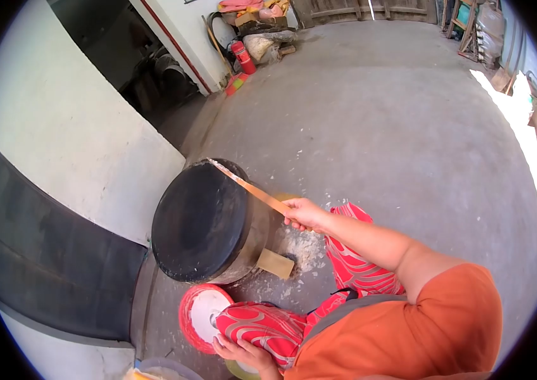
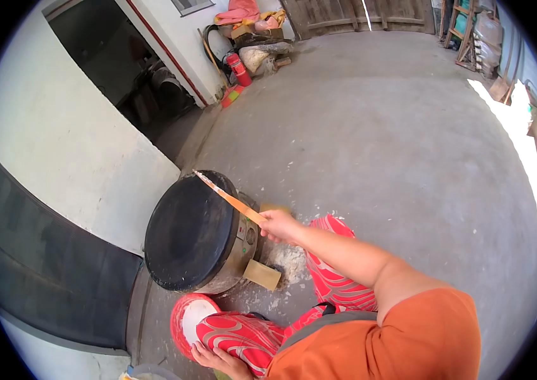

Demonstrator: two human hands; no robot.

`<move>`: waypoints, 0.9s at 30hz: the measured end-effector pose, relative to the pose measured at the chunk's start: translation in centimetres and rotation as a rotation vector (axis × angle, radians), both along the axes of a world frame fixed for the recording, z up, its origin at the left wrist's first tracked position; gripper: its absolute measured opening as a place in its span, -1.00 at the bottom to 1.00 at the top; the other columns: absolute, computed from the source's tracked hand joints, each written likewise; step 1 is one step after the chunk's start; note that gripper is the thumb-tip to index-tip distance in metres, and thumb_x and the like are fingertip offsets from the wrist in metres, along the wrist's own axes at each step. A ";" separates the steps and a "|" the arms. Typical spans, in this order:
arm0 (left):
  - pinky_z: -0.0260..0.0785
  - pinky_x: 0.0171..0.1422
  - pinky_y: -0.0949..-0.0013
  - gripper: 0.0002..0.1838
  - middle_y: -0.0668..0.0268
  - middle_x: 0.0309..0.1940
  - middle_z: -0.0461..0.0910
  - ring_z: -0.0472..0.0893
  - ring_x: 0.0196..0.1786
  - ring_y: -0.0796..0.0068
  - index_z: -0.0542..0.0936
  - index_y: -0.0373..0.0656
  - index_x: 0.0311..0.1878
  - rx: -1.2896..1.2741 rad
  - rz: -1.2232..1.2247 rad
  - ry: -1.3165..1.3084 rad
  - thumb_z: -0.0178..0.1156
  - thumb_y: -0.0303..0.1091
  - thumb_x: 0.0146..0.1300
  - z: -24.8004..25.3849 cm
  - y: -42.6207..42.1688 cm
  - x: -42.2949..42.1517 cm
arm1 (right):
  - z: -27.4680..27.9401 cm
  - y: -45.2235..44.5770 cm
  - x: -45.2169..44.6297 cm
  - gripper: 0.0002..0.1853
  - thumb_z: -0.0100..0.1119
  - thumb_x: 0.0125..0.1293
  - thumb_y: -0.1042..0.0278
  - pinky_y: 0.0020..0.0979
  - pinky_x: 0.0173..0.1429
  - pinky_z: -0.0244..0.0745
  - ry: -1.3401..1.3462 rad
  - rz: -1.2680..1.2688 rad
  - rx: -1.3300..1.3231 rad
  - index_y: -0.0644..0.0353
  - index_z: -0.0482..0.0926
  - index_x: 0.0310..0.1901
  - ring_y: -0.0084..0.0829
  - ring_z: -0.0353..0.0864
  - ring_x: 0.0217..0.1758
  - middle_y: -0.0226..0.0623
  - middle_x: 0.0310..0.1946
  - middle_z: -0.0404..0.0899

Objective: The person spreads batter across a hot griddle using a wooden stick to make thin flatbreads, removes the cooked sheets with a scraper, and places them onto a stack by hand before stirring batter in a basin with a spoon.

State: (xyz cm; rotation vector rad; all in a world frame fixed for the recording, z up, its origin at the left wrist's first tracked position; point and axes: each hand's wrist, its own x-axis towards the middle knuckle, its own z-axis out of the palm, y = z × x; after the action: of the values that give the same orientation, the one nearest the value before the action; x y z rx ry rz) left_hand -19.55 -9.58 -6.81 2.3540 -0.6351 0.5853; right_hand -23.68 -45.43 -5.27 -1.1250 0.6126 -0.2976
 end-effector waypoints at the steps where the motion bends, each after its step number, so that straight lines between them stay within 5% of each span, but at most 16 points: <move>1: -0.17 0.30 -0.04 -0.45 -0.12 0.21 0.04 0.04 0.26 -0.11 0.17 -0.36 0.21 -0.002 -0.002 0.005 -0.24 -0.12 0.29 0.0 0.0 0.0 | -0.1 0.0 0.0 -0.59 -0.10 0.22 0.44 -0.69 -0.73 0.16 0.004 -0.002 -0.003 0.14 0.29 0.14 -0.73 0.26 -0.70 -0.44 -0.53 0.41; 20: -0.14 0.29 -0.01 -0.47 -0.09 0.21 0.07 0.07 0.25 -0.07 0.18 -0.34 0.21 -0.011 -0.001 0.012 -0.24 -0.14 0.30 0.4 -0.7 -0.1 | -0.7 0.4 -0.1 -0.59 -0.07 0.22 0.42 -0.67 -0.71 0.13 0.007 0.080 -0.077 0.10 0.30 0.14 -0.74 0.26 -0.71 -0.47 -0.54 0.44; 27: 0.03 0.27 0.09 -0.47 -0.07 0.18 0.16 0.21 0.20 -0.04 0.24 -0.25 0.20 0.139 0.081 -0.027 -0.18 -0.07 0.28 1.7 -1.0 -0.8 | -0.9 0.9 0.1 -0.64 -0.07 0.21 0.38 -0.62 -0.74 0.12 0.021 0.056 -0.118 0.10 0.36 0.07 -0.70 0.24 -0.74 -0.47 -0.60 0.41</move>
State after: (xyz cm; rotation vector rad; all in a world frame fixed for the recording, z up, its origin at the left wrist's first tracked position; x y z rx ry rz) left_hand -20.35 -10.59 -5.07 2.5152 -0.6128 0.6270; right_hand -23.61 -44.56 -6.13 -1.2579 0.5874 -0.2770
